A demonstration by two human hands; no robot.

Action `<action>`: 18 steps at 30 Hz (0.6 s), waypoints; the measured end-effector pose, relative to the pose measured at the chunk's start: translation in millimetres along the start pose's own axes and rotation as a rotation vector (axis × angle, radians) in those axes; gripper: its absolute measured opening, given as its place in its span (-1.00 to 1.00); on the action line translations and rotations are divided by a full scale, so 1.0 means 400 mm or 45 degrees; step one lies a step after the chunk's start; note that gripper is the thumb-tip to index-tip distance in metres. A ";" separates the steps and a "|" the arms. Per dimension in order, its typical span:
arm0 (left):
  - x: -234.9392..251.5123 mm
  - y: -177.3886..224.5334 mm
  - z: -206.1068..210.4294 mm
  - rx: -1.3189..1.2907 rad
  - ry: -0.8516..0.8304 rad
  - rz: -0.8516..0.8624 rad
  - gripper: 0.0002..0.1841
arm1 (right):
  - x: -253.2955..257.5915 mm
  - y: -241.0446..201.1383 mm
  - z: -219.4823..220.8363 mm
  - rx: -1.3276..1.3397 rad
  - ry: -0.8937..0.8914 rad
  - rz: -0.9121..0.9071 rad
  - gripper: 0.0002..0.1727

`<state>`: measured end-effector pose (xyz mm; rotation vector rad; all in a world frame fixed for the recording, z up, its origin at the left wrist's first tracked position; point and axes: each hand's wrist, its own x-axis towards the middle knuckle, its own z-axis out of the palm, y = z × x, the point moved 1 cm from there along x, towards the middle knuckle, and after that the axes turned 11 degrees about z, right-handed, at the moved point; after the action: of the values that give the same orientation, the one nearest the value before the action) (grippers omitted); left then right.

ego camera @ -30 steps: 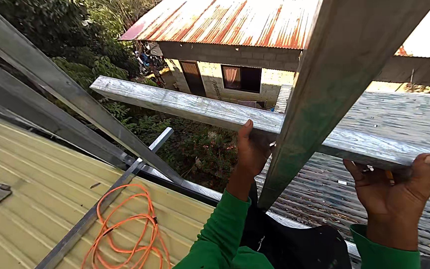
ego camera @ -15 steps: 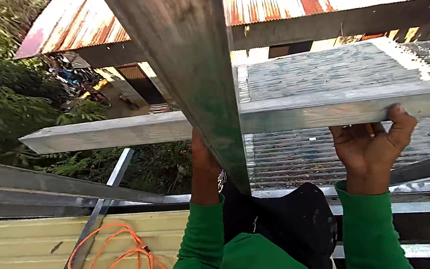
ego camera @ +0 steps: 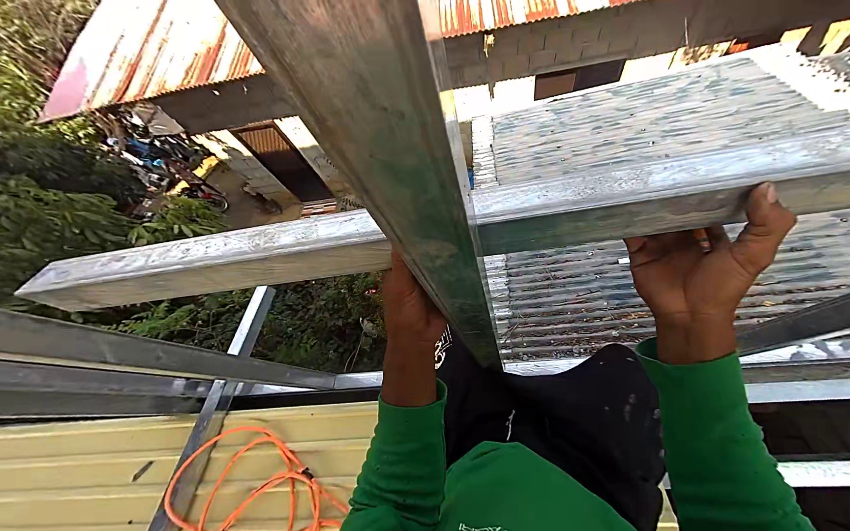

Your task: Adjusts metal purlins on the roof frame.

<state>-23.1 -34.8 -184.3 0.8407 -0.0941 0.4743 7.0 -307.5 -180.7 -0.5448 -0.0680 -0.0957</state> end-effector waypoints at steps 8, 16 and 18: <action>-0.003 -0.007 0.020 -0.028 0.049 -0.004 -0.54 | 0.001 0.015 0.006 0.092 -0.013 0.014 -0.54; 0.009 -0.007 0.003 -0.158 -0.131 -0.046 -0.45 | 0.001 0.017 0.006 0.093 -0.060 0.014 -0.56; 0.009 -0.009 -0.002 -0.136 -0.113 -0.047 -0.45 | 0.008 0.017 0.003 0.151 -0.047 -0.002 -0.54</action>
<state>-18.3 -35.0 -186.4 0.7571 -0.1839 0.3940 10.9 -301.2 -182.9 -0.4277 -0.1095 -0.0825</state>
